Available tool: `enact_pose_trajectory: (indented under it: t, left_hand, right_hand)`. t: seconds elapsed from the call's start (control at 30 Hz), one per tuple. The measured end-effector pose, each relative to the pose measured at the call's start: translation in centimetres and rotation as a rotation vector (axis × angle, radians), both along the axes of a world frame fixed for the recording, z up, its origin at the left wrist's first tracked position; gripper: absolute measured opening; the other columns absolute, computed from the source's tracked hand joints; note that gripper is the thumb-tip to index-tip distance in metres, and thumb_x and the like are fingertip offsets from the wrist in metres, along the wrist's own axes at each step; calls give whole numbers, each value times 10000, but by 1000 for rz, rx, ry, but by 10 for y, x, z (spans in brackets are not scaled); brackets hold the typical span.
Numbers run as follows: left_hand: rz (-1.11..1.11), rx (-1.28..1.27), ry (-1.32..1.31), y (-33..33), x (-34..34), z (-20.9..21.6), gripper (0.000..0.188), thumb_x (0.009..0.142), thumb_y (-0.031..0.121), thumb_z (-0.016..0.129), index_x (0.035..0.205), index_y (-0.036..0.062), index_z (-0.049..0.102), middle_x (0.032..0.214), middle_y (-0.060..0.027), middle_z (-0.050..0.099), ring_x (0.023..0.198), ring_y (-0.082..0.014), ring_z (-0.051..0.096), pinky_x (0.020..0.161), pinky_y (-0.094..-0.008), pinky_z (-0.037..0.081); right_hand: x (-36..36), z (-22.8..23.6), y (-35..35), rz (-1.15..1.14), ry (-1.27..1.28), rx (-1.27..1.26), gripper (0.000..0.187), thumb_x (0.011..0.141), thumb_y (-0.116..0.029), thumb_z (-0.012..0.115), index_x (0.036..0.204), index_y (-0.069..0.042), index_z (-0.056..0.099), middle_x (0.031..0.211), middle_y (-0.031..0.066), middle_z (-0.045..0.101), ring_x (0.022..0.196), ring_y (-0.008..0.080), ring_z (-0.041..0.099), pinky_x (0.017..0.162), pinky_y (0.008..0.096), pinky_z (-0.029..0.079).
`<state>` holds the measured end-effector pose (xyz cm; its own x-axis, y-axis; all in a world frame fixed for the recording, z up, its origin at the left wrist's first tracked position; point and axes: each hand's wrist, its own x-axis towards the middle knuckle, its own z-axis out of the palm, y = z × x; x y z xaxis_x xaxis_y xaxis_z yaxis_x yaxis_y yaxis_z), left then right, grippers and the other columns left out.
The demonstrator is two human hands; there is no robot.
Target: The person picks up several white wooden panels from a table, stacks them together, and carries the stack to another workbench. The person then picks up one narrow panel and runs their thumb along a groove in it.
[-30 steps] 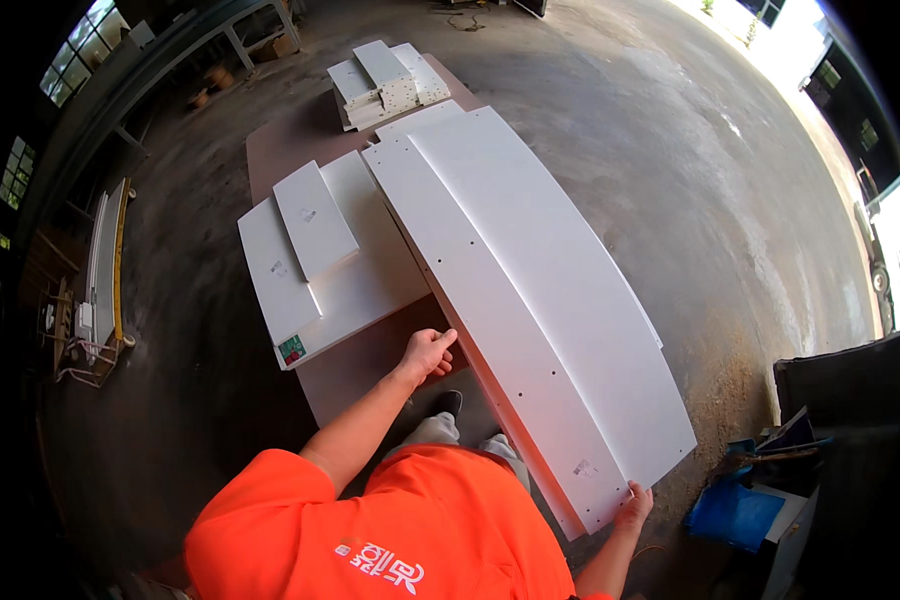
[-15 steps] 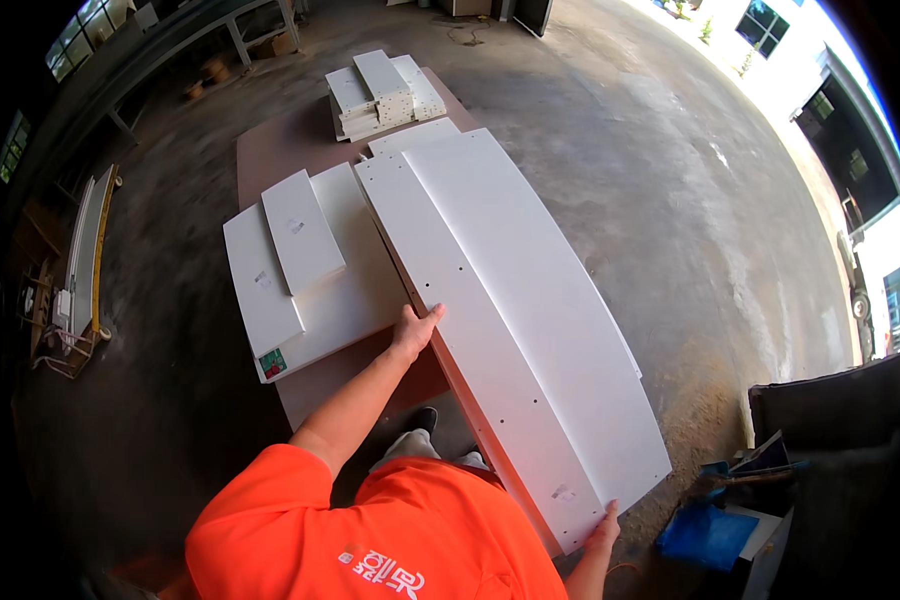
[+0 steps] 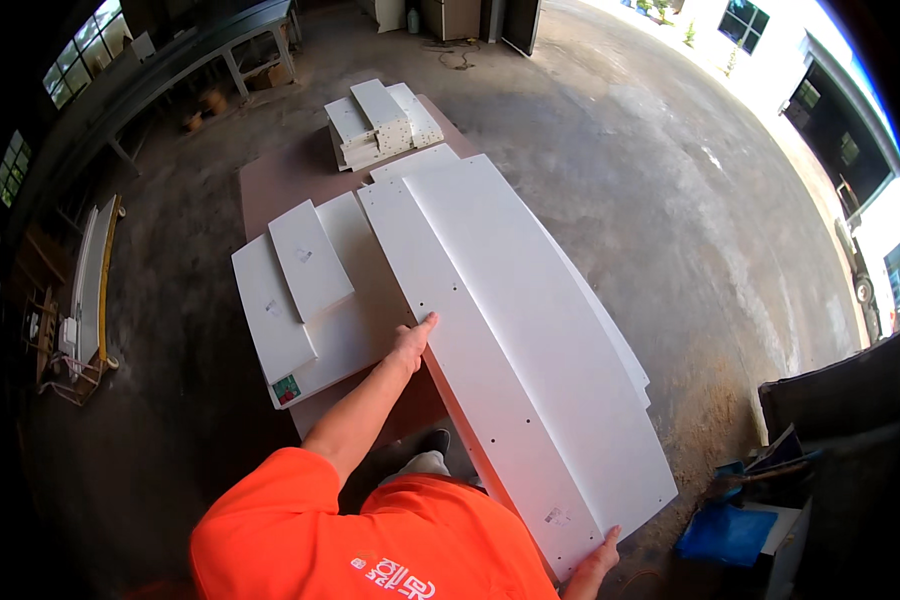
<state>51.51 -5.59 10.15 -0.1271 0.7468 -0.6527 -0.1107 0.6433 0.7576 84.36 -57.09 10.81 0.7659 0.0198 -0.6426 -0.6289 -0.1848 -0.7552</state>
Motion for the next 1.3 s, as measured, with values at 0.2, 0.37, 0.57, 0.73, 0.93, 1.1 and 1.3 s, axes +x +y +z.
enact_pose_trajectory:
  t: [0.2,0.37,0.57,0.73,0.93,1.1,1.3]
  left_hand:
    - [35,98,-295,-68,-67,-10,630,841,419,789,1219,-53,612,1304,-159,595,1166,-238,583,1010,-394,458]
    - [193,64,-196,-128,-129,13,707,849,482,761,1309,-25,583,1391,-132,549,1245,-238,543,1050,-395,444]
    - [315,36,-17,-170,-222,13,877,844,559,736,1384,-85,484,1444,-158,502,1302,-250,502,1062,-416,443]
    - [329,19,-69,-172,-314,-7,841,871,540,717,1371,-90,471,1358,-163,574,1189,-275,599,983,-425,513]
    - [274,29,-31,-96,-378,-9,839,874,544,710,1357,-100,472,1355,-165,574,1186,-289,604,981,-445,521]
    - [148,36,-136,-38,-416,-39,803,905,547,664,1337,-106,487,1315,-169,597,1146,-302,628,947,-469,543]
    - [-57,-73,-159,-142,-355,-16,735,900,543,671,1377,12,495,1309,-126,594,1136,-300,626,906,-484,551]
  right_hand:
    - [-20,10,-40,61,-175,21,566,958,-465,633,1135,72,661,1027,122,703,846,235,676,770,375,552]
    - [-35,6,-43,141,-352,25,507,957,-439,656,905,63,707,817,66,681,691,151,608,651,314,514]
    - [-73,-15,-31,278,-250,-39,438,903,-427,735,701,-54,627,670,-30,572,560,85,487,519,272,397]
    - [-146,-21,-25,371,-218,-73,451,889,-423,755,657,-70,597,649,-42,557,531,67,448,482,263,352]
    - [-271,-17,18,176,-125,0,368,895,-346,767,744,-39,634,698,-28,578,583,78,486,527,285,418]
    - [-364,-4,70,152,-38,-151,464,859,-428,780,835,23,673,791,34,641,677,119,523,618,312,468]
    - [-416,-47,119,198,-11,-225,599,868,-513,738,992,67,650,933,115,678,824,173,608,727,348,516]
